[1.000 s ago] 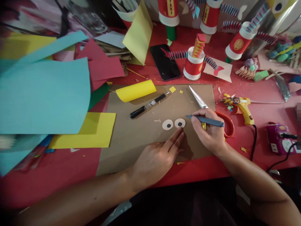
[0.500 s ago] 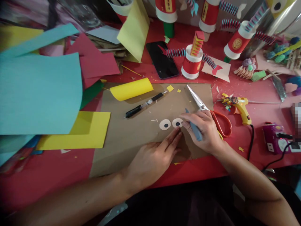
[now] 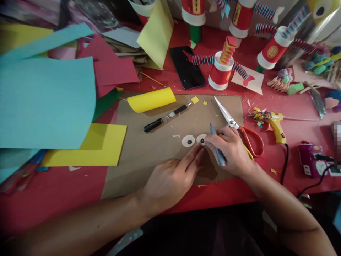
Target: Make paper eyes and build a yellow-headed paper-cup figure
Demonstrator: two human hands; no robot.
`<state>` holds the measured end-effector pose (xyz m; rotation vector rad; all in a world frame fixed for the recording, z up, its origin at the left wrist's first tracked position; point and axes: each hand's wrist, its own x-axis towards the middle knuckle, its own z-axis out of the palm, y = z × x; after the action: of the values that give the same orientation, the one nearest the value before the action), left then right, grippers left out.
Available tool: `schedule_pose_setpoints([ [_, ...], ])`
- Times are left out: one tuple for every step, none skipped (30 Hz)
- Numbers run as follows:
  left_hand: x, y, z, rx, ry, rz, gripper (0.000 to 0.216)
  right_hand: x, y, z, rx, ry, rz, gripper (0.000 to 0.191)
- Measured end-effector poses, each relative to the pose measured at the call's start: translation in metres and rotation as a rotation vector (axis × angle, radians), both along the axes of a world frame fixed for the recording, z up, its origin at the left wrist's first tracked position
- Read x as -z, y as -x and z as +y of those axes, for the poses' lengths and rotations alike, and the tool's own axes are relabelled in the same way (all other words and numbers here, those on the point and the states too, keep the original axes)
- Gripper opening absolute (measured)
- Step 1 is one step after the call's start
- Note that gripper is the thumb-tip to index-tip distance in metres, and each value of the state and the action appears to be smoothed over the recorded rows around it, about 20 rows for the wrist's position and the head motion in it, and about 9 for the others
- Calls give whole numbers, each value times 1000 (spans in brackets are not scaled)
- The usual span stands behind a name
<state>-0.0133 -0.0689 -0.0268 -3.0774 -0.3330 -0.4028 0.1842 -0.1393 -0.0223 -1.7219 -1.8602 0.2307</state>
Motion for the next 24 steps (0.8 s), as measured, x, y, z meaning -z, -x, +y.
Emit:
schedule_pose_setpoints([
  [0,0,0,-8,7,17,38,0,0,0,-5,3,5,18],
  [1,-1,0,-9,18,35,39,1,0,0,-2,4,14,18],
  [1,-1,0,-5,29,55,40,0,0,0,12,6,29,19],
  [1,-2,0,0,41,77,42,0,1,0,31,4,56,19],
  [0,-2,0,4,50,94,44,-2,1,0,54,-5,95,19],
  [0,-2,0,9,55,108,45,-4,2,0,80,-18,144,19],
  [0,-1,1,15,56,119,46,-6,2,0,108,-33,197,19],
  [-1,-1,1,19,51,124,46,-8,3,0,139,-45,251,19],
  [-1,-1,1,22,42,125,46,-10,3,0,174,-48,301,18],
  [-1,-1,1,23,30,124,45,-11,4,0,211,-44,347,18],
  [-1,-1,1,26,17,117,45,-12,5,1,249,-30,388,18],
  [-2,-1,2,27,2,108,44,-12,6,1,280,-8,421,17],
  [-2,-2,2,28,-11,97,44,-12,6,2,299,14,443,16],
  [-2,-2,2,29,-23,87,45,-11,7,2,307,34,450,14],
  [-2,-2,2,30,-32,77,45,-10,8,3,304,48,441,12],
  [-2,-3,2,30,-38,70,46,-9,9,4,294,54,420,10],
  [-3,-3,2,30,-40,68,47,-8,10,5,281,55,396,9],
  [-3,-3,2,31,-39,69,47,-7,10,5,269,52,374,8],
  [-3,-3,3,32,-35,74,47,-7,10,6,259,50,356,8],
  [-3,-3,3,31,-31,82,48,-7,10,6,251,52,341,7],
  [-3,-3,3,30,-25,89,48,-7,10,6,242,56,328,7],
  [-3,-3,3,29,-21,94,48,-7,9,6,234,61,317,7],
  [-3,-3,3,28,-19,95,48,-7,9,6,228,66,305,7],
  [-3,-2,3,25,-19,94,48,-7,9,6,223,70,295,6],
])
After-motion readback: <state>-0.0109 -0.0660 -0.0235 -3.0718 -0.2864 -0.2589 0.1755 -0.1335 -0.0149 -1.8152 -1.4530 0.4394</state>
